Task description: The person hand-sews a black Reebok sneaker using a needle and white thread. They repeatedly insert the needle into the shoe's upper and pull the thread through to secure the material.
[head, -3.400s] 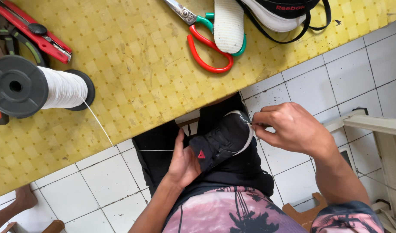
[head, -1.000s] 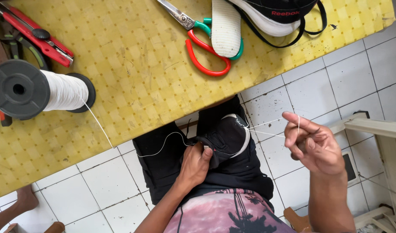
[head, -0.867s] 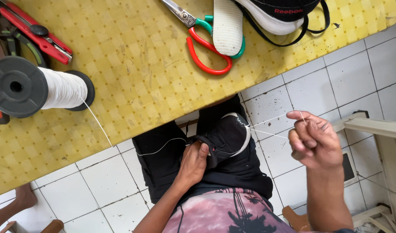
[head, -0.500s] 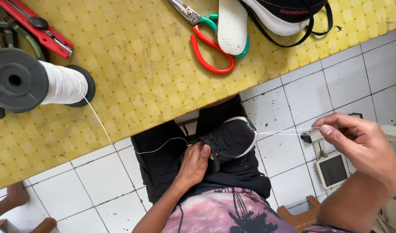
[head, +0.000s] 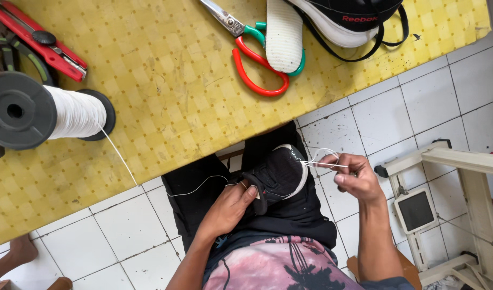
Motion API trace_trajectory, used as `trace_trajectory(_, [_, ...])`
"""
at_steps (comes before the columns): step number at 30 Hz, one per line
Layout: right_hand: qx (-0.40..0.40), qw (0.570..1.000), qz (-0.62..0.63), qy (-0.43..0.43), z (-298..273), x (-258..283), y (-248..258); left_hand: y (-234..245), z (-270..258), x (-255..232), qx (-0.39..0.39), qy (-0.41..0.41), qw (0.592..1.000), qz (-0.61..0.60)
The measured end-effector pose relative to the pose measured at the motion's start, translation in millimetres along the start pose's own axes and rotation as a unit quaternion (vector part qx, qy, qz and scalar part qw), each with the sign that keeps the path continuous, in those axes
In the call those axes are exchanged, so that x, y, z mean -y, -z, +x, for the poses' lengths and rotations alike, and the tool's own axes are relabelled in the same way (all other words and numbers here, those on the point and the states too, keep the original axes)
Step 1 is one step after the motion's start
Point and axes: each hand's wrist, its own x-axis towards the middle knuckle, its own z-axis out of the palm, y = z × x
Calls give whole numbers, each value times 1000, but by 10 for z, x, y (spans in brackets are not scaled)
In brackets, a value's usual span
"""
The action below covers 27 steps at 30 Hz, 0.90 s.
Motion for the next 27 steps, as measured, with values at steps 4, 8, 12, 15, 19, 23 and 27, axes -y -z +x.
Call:
trace_trajectory(4, [-95,901,-239,-350,-48,-21,408,-134,-41,-229,-50,27,993,103])
trace_trajectory(8, [-28,679,-556,-478,-94,-3,388,-170,-46,-236,-81,22,988,126])
trace_trajectory(12, [-149,796,-585,-30,67,488,-436,-214,-31,-221,-99,22,984,146])
trace_trajectory(15, [-85,870,-472,118,138,669,-885,-242,-28,-330,-120,20,979,163])
trace_trajectory(19, [7,847,-495,196,432,838,-1123,-188,-185,-347,-135,-22,977,162])
trace_trajectory(23, [15,849,-510,141,499,792,-1004,81,-613,-68,-300,-125,918,227])
trace_trajectory(27, [9,852,-517,87,489,752,-956,350,-1046,327,-406,-110,862,281])
